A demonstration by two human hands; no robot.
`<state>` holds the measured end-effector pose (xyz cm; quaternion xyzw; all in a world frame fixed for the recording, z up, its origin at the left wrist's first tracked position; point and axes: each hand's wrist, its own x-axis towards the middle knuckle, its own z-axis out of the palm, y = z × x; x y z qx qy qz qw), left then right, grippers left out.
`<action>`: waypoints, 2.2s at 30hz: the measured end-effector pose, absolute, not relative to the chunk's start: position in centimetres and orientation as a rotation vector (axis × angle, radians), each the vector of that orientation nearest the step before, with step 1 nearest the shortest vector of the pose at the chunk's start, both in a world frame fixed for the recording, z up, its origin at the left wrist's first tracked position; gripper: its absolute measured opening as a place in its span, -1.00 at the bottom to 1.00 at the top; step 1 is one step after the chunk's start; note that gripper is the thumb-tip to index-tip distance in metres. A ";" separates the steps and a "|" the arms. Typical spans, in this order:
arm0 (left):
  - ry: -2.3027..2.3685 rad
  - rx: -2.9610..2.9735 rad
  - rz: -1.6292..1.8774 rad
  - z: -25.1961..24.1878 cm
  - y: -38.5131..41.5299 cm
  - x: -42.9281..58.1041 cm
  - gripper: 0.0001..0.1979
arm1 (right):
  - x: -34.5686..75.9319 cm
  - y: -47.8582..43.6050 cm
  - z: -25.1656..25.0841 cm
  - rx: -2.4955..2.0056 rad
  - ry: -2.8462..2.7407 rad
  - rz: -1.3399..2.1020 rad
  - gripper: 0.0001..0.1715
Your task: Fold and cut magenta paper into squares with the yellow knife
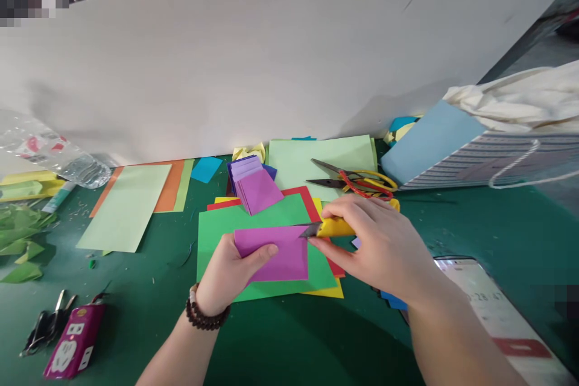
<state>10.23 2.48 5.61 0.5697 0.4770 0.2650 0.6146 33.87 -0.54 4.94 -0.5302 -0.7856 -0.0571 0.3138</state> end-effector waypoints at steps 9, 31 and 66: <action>1.123 1.315 0.657 5.8 2.3 10.0 -0.69 | 33.8 -0.3 5.1 -1.248 -2.067 -0.352 -0.78; 1.122 1.320 0.621 5.8 2.5 8.9 -0.62 | 34.0 0.0 5.2 -1.139 -1.997 -0.360 -0.69; 1.171 1.437 0.519 6.2 2.2 10.0 -0.67 | 32.6 -0.4 5.2 -1.163 -2.009 -0.232 -0.72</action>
